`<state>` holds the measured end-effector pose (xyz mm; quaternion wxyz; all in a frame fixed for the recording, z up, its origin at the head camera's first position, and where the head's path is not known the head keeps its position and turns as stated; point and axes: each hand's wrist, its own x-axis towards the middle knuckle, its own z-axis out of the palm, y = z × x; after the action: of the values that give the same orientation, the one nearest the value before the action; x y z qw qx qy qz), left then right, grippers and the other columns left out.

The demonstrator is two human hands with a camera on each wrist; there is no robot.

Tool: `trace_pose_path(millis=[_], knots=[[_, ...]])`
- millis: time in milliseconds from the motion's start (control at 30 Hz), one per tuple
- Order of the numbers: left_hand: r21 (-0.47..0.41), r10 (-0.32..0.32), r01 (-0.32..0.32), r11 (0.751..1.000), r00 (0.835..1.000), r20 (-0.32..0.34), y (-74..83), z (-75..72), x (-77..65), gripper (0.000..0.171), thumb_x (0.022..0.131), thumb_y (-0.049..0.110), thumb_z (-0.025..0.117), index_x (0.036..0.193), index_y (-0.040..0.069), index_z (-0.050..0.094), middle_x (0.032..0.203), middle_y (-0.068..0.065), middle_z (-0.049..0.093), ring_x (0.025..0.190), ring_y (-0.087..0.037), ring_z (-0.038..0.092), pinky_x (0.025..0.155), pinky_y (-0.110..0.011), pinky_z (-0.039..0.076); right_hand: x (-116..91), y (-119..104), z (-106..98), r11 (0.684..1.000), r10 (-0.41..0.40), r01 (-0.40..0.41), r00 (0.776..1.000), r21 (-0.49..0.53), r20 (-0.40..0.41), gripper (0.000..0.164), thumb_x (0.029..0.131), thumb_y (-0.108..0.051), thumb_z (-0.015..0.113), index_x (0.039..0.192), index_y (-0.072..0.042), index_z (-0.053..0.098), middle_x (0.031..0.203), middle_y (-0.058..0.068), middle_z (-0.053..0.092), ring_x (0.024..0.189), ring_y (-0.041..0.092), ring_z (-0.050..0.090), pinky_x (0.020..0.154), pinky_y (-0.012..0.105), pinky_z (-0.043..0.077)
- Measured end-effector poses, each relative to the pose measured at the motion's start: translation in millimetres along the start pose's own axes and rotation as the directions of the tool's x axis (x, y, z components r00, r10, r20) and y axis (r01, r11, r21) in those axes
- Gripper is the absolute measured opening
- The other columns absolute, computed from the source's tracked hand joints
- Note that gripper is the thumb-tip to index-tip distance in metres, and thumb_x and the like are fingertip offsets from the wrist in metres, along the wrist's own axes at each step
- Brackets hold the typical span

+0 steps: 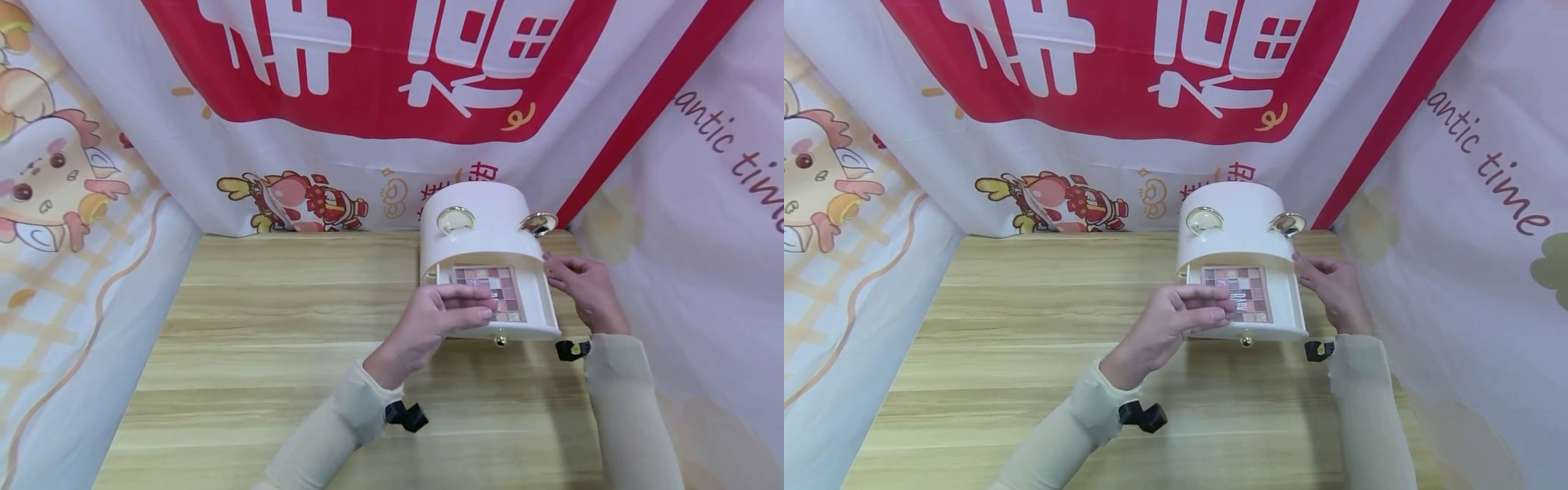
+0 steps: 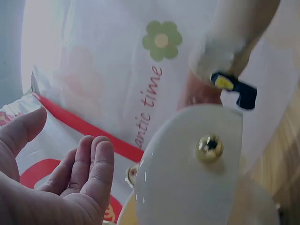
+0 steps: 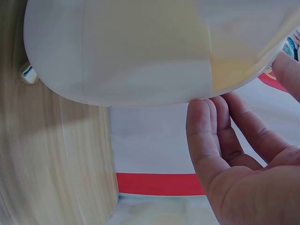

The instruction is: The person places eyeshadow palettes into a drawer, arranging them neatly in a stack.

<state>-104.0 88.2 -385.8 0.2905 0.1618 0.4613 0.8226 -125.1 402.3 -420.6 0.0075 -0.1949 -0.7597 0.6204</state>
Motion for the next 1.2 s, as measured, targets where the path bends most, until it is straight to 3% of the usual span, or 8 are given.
trace_pose_path(millis=[200, 367, 600, 833, 1033, 1200], knots=[[-0.166, -0.062, 0.072, 0.984, 0.996, 0.062, -8.8, 1.7, -14.7, 0.033, 0.090, -0.008, 0.064, 0.120, -0.020, 0.058, 0.109, -0.022, 0.071, 0.097, -0.026, 0.071, 0.093, -0.041, 0.056, 1, 1, 1, 0.997, -0.018, 0.017, 1.000, 0.074, 0.016, 0.034, 0.091, -0.031, 0.075, 0.111, -0.005, 0.068, 0.106, -0.002, 0.063, 0.085, 0.005, 0.068, 0.082, 0.023, 0.057], [-0.238, -0.119, 0.135, 0.962, 0.990, 0.079, -21.4, 2.2, -20.0, 0.032, 0.090, -0.009, 0.063, 0.119, -0.019, 0.059, 0.103, -0.021, 0.072, 0.095, -0.026, 0.072, 0.092, -0.039, 0.057, 2, 2, 1, 0.999, -0.007, 0.007, 1.000, 0.052, 0.006, 0.046, 0.090, -0.034, 0.075, 0.118, 0.000, 0.065, 0.110, 0.005, 0.061, 0.085, 0.006, 0.068, 0.082, 0.023, 0.057], [-0.273, -0.211, 0.212, 0.938, 0.977, 0.032, -46.3, 3.4, -26.5, 0.029, 0.091, -0.007, 0.064, 0.118, -0.017, 0.061, 0.103, -0.022, 0.072, 0.094, -0.026, 0.072, 0.092, -0.040, 0.057, 2, 2, 0, 1.000, 0.002, -0.002, 1.000, 0.023, -0.006, 0.051, 0.089, -0.039, 0.075, 0.121, 0.000, 0.064, 0.114, 0.010, 0.058, 0.086, 0.006, 0.068, 0.083, 0.024, 0.057], [-0.296, -0.289, 0.282, 0.912, 0.957, 0.023, -71.5, 2.4, -30.8, 0.026, 0.091, -0.003, 0.064, 0.115, -0.012, 0.065, 0.104, -0.021, 0.072, 0.093, -0.026, 0.072, 0.094, -0.041, 0.056, 0, 1, -1, 1.000, -0.001, 0.001, 1.000, 0.018, -0.002, 0.057, 0.088, -0.041, 0.075, 0.124, 0.001, 0.063, 0.112, 0.004, 0.059, 0.087, 0.006, 0.068, 0.086, 0.026, 0.055], [-0.367, -0.381, 0.344, 0.864, 0.924, -0.030, -94.4, 1.4, -29.6, 0.015, 0.091, 0.003, 0.069, 0.105, -0.001, 0.073, 0.103, -0.019, 0.072, 0.097, -0.027, 0.071, 0.097, -0.044, 0.054, 1, 2, 0, 0.999, -0.004, 0.003, 1.000, 0.038, 0.007, 0.057, 0.089, -0.036, 0.076, 0.127, 0.005, 0.061, 0.110, 0.003, 0.062, 0.086, 0.006, 0.069, 0.085, 0.026, 0.056], [-0.436, -0.401, 0.348, 0.830, 0.916, -0.033, -105.4, 2.3, -23.5, 0.016, 0.093, 0.004, 0.068, 0.107, -0.002, 0.072, 0.107, -0.020, 0.072, 0.104, -0.030, 0.069, 0.101, -0.048, 0.050, 1, 2, 0, 0.998, -0.017, 0.016, 1.000, 0.060, 0.009, 0.060, 0.090, -0.033, 0.076, 0.127, 0.010, 0.058, 0.108, 0.004, 0.063, 0.084, 0.007, 0.069, 0.084, 0.026, 0.057]])
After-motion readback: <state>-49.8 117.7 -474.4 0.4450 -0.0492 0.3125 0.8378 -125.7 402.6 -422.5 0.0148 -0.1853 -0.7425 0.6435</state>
